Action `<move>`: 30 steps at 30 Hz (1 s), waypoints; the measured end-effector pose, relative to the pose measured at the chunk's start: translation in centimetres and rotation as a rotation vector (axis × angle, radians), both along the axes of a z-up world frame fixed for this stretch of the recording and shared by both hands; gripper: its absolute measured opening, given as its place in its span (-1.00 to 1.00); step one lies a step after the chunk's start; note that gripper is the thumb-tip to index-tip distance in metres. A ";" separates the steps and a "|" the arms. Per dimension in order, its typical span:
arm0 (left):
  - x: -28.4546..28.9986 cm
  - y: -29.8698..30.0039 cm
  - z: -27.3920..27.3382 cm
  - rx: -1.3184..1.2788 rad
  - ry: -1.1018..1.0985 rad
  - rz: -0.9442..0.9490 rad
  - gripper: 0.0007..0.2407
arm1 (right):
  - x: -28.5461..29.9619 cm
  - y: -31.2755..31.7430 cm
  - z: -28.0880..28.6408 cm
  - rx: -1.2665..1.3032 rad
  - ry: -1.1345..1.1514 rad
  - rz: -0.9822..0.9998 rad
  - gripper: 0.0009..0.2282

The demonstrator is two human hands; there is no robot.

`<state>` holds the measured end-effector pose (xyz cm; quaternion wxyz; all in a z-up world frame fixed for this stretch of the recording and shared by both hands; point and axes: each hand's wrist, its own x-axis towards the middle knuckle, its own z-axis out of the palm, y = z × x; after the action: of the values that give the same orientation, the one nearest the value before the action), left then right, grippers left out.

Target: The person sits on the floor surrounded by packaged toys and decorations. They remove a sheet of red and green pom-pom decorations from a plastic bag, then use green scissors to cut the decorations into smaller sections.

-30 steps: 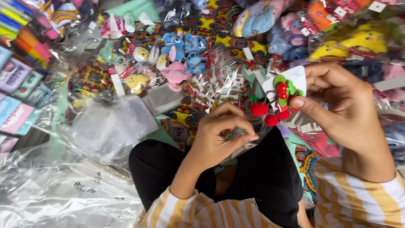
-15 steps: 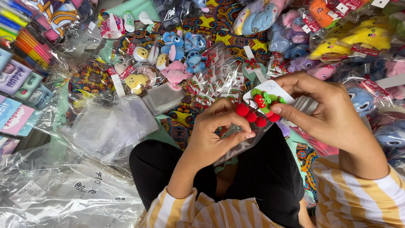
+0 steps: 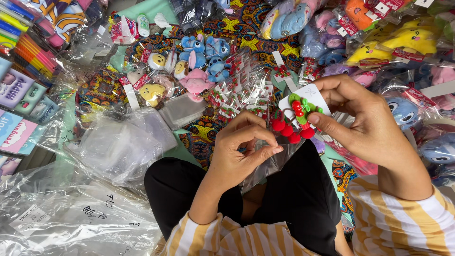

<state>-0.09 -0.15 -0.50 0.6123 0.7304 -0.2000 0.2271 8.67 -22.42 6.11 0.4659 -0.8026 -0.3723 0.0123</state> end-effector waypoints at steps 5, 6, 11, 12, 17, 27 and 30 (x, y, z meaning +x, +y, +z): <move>0.2 -0.2 -0.1 0.013 0.026 -0.016 -0.93 | -0.1 -0.2 0.5 -0.139 -0.117 0.042 -0.74; 0.3 -0.3 -0.1 0.016 0.032 -0.028 -0.93 | -0.2 -0.2 0.7 -0.210 -0.152 0.059 -0.73; 0.5 -0.7 -0.5 0.016 0.037 -0.057 -0.94 | 0.4 0.1 0.6 -0.266 -0.223 0.201 -0.76; 0.6 -0.8 -0.8 0.001 0.051 -0.082 -0.92 | 0.5 0.1 0.6 -0.279 -0.216 0.241 -0.73; 0.5 -1.2 -0.6 -0.001 0.067 -0.142 -0.93 | 1.4 -0.8 0.1 -0.323 -0.171 0.294 -0.69; 0.9 -2.4 -1.8 -0.054 0.192 -0.177 -0.94 | 2.6 -1.6 -1.5 -0.440 -0.222 0.284 -0.64; 1.4 -2.9 -2.9 -0.066 0.167 -0.147 -0.95 | 2.5 -1.5 -1.5 -0.539 -0.145 0.258 -0.61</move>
<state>1.28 -3.09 -3.38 0.6656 0.7094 -0.1938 0.1267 11.20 -23.96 4.64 0.2032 -0.8422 -0.4866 0.1125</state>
